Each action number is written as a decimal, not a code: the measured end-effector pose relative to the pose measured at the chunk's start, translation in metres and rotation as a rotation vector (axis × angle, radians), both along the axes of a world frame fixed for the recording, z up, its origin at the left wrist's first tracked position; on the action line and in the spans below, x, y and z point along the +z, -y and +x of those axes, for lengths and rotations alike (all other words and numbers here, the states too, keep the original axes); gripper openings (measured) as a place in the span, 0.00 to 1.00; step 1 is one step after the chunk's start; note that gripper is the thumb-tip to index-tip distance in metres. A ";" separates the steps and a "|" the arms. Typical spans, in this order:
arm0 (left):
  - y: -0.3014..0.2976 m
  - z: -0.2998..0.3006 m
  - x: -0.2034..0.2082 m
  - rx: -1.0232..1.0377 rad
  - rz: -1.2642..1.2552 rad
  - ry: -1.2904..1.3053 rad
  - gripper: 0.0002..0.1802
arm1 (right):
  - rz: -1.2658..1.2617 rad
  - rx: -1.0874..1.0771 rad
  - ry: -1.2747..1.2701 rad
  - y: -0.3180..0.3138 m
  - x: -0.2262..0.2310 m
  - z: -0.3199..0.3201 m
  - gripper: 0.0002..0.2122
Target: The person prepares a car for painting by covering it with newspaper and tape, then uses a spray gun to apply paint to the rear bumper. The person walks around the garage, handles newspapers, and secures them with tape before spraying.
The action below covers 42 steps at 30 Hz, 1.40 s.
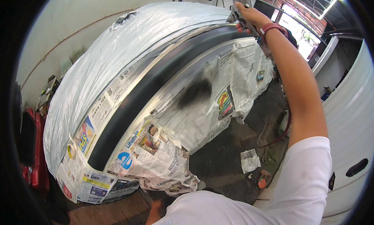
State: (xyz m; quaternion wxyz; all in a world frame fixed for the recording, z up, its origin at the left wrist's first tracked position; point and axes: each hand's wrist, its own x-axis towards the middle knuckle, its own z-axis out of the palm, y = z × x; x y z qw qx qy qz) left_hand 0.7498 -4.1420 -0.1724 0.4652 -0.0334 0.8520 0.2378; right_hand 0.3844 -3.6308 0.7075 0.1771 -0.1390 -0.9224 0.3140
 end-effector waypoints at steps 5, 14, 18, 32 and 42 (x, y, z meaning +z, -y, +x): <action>-0.013 0.002 0.015 -0.053 -0.093 -0.126 0.23 | -0.072 -0.069 -0.063 -0.055 -0.003 -0.010 0.35; -0.026 0.007 0.013 -0.232 -0.152 -0.080 0.24 | -0.122 -0.134 -0.137 -0.141 0.002 -0.023 0.36; -0.037 0.023 0.011 0.125 -0.154 -0.163 0.28 | -0.160 -0.166 -0.218 -0.166 -0.002 -0.016 0.38; -0.060 0.026 0.059 0.422 -0.078 0.038 0.25 | -0.211 0.002 -0.326 -0.192 -0.062 0.047 0.34; -0.066 0.027 0.045 0.663 -0.009 0.068 0.21 | -0.465 0.336 -0.222 -0.149 -0.097 0.119 0.32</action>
